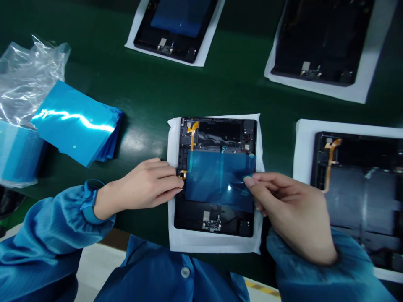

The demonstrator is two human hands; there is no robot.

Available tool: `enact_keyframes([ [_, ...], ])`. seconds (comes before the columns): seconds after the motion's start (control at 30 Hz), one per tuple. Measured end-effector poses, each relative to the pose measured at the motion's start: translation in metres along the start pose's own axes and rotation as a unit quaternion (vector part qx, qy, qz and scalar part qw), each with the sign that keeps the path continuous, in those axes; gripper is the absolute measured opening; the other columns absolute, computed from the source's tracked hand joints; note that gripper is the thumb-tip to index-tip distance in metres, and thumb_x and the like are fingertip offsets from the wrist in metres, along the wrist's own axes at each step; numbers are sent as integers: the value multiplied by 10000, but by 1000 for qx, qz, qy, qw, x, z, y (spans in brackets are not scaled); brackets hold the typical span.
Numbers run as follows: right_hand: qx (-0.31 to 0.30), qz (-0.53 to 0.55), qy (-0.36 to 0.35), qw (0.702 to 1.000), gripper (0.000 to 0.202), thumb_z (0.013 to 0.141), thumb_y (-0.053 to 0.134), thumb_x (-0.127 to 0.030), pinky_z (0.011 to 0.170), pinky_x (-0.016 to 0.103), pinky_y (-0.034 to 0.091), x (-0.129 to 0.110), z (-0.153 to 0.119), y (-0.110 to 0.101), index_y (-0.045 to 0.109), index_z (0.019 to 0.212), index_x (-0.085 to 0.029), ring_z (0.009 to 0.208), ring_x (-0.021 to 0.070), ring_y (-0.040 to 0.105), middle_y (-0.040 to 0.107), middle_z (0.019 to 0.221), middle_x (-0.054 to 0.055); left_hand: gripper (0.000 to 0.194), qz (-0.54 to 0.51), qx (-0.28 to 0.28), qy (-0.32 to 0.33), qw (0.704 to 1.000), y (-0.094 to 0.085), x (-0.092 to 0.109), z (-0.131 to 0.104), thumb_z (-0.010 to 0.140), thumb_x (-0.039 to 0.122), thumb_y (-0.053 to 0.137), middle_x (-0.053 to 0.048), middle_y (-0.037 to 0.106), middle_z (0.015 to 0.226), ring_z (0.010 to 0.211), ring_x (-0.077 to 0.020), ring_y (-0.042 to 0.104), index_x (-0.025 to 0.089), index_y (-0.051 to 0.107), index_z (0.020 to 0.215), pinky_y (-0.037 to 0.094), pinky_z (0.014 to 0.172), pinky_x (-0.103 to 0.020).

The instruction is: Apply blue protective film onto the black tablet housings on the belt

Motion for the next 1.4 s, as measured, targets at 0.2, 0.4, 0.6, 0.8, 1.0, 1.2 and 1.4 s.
enact_keyframes([
  [0.2,-6,6,-6,1000,540,796,846,-712,431,252,451,-2,1,2,790,862,-179,394,119,511,624,505,2,210,1,-4,-3,1000,-1,-1,0,1125,206,546,-19,757,888,794,-160,673,179,709,995,483,726,-313],
  [0.4,-3,24,-31,999,425,868,836,-595,476,262,491,-2,-2,1,817,992,-189,417,113,529,637,543,-27,151,-22,-20,-28,999,-4,-2,0,1116,212,585,-39,787,968,855,-157,708,169,727,1089,532,798,-299],
  [0.6,40,-32,-97,994,375,896,840,-508,612,297,605,-4,-8,-5,824,1148,-231,626,164,700,751,741,3,247,114,-36,30,992,-4,10,31,1124,178,516,-49,763,995,867,-207,673,180,758,1175,479,722,-353],
  [0.8,75,-109,-129,983,375,952,796,-518,636,304,624,-4,-17,-16,819,1215,-250,670,174,742,781,803,9,408,135,-151,50,978,22,14,77,1104,108,463,-88,746,1192,1043,-251,696,234,701,1411,478,824,-395],
  [1.0,106,-198,-184,957,259,998,771,-438,605,304,591,-13,-24,-30,833,1144,-233,599,156,696,765,766,-5,502,138,-189,45,971,32,18,99,1118,146,412,-98,734,1241,972,-257,735,307,603,1554,485,741,-376],
  [1.2,-2,-237,-414,879,168,1015,728,-199,795,315,672,-49,-37,-4,816,1153,-235,873,190,809,855,1102,34,503,97,-181,23,978,17,6,90,1063,107,476,-109,743,1254,1109,-275,741,245,610,1528,571,919,-409],
  [1.4,-196,-340,-545,741,427,1108,592,-465,599,348,607,-57,-30,55,770,1402,-212,756,192,748,734,1476,60,962,76,-91,-126,985,-10,-22,26,986,559,758,-263,379,1762,1661,-485,336,130,305,1717,344,1313,-704],
])
Point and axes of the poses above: each hand's wrist, its own z-axis towards the middle knuckle, its own y-axis out of the palm, x = y × z, the point moved 6 cm from there along z, towards the middle knuckle
